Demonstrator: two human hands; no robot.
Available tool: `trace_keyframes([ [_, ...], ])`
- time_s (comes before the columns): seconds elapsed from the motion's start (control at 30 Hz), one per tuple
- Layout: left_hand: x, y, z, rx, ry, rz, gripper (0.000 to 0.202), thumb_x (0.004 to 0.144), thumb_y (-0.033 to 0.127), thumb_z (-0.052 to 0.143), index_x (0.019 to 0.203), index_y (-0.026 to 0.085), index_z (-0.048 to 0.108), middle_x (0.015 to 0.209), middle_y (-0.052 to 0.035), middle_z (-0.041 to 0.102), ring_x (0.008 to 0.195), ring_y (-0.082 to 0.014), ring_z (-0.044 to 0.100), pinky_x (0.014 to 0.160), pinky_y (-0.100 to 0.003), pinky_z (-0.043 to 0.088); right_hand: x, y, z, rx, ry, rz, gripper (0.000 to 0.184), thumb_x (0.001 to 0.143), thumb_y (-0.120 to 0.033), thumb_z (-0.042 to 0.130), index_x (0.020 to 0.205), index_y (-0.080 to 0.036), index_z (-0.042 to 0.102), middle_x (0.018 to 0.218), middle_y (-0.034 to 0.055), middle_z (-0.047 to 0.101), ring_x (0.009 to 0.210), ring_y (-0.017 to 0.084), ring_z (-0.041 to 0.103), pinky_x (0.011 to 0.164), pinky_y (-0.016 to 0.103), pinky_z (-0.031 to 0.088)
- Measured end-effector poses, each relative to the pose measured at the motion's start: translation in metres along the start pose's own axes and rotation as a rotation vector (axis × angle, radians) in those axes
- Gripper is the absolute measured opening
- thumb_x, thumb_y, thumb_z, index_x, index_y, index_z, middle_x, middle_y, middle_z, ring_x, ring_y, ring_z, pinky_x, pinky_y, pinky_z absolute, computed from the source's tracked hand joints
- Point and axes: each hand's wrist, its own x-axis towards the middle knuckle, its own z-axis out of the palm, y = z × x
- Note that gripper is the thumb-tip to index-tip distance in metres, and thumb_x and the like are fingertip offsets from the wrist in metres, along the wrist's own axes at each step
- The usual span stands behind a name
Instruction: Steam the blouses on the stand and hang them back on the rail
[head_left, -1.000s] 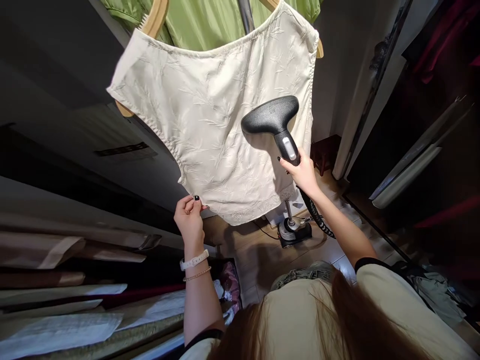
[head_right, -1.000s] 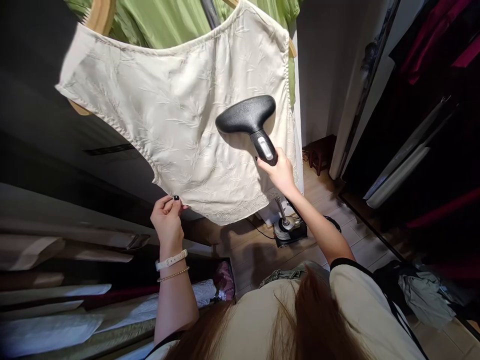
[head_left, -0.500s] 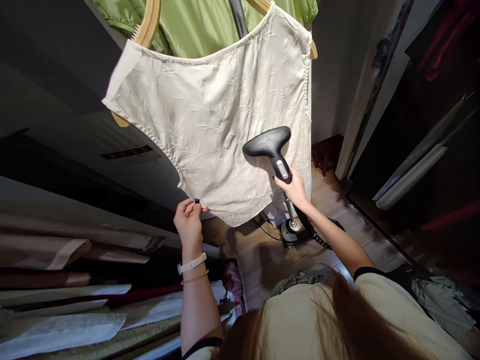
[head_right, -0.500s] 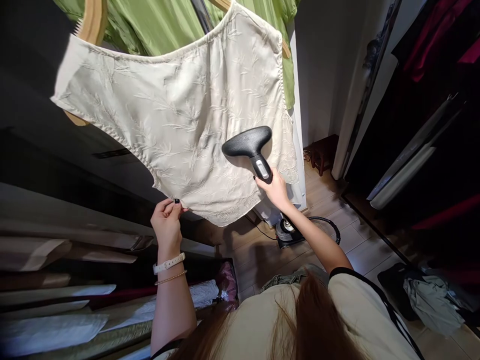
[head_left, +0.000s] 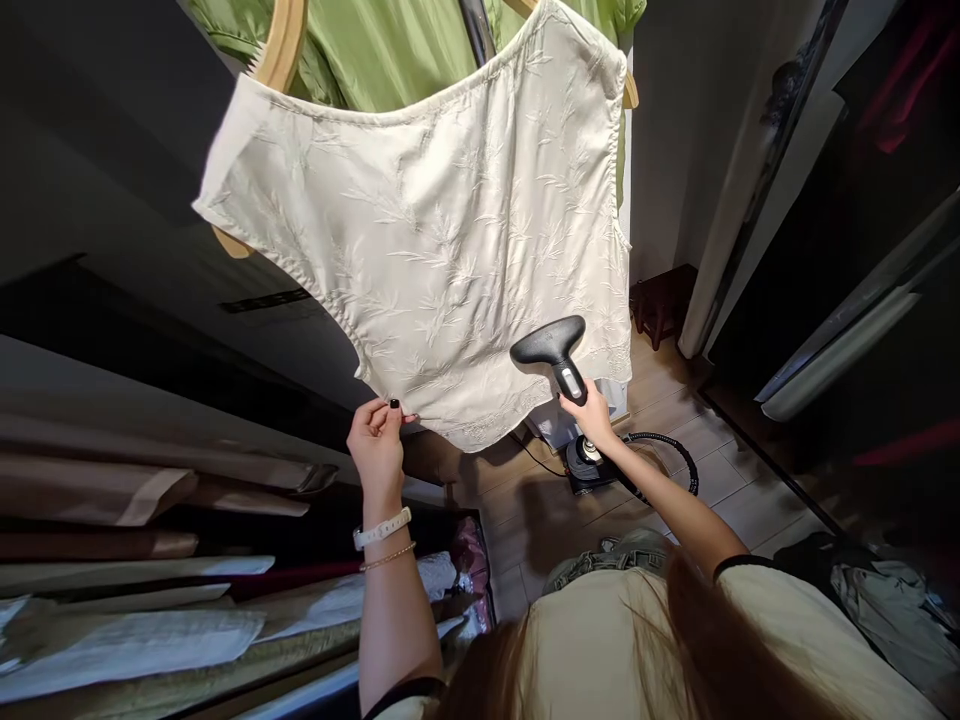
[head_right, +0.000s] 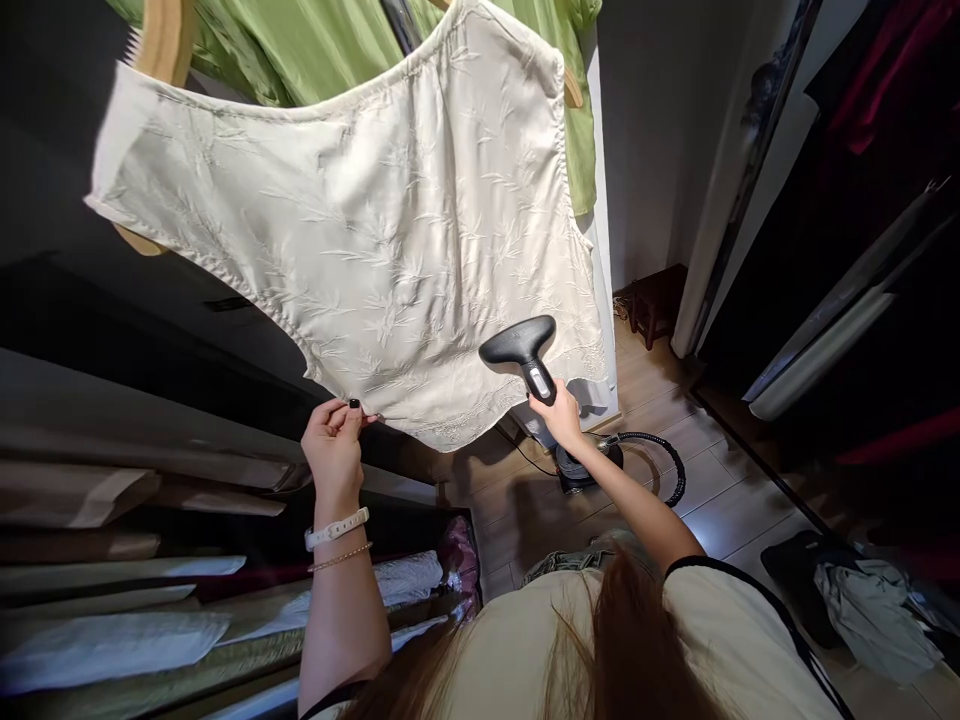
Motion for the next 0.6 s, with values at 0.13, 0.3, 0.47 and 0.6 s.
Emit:
trace_keyframes([
  [0.13, 0.001, 0.001, -0.001, 0.017, -0.001, 0.005, 0.027, 0.078, 0.030, 0.070, 0.099, 0.019, 0.058, 0.080, 0.0009, 0.064, 0.067, -0.0143, 0.065, 0.079, -0.033, 0.056, -0.011, 0.025, 0.008, -0.014, -0.021, 0.028, 0.046, 0.078, -0.058, 0.064, 0.105, -0.022, 0.056, 0.092, 0.0032, 0.068, 0.082, 0.022, 0.062, 0.076, 0.033, 0.045],
  [0.3, 0.001, -0.002, -0.003, 0.001, 0.004, 0.014, 0.030, 0.076, 0.032, 0.072, 0.099, 0.019, 0.059, 0.082, 0.0003, 0.065, 0.068, -0.0146, 0.065, 0.079, -0.033, 0.056, -0.025, 0.050, 0.011, -0.065, -0.038, 0.083, 0.044, 0.076, -0.056, 0.065, 0.103, -0.022, 0.057, 0.091, 0.0042, 0.069, 0.083, 0.023, 0.063, 0.075, 0.033, 0.046],
  [0.47, 0.007, -0.003, -0.002, -0.003, 0.000, 0.017, 0.035, 0.075, 0.036, 0.074, 0.101, 0.018, 0.059, 0.082, 0.0001, 0.064, 0.068, -0.0146, 0.064, 0.080, -0.034, 0.055, -0.047, 0.072, 0.002, -0.109, -0.019, 0.171, 0.040, 0.070, -0.054, 0.067, 0.092, -0.023, 0.057, 0.080, 0.0018, 0.067, 0.075, 0.022, 0.061, 0.069, 0.031, 0.043],
  [0.6, -0.003, -0.004, 0.013, -0.041, 0.107, 0.078, 0.033, 0.079, 0.035, 0.071, 0.104, 0.018, 0.057, 0.089, -0.0034, 0.064, 0.078, -0.0165, 0.065, 0.080, -0.034, 0.054, -0.073, 0.080, -0.019, -0.130, 0.060, 0.225, 0.041, 0.070, -0.058, 0.063, 0.092, -0.023, 0.057, 0.080, 0.0015, 0.067, 0.076, 0.023, 0.062, 0.069, 0.031, 0.044],
])
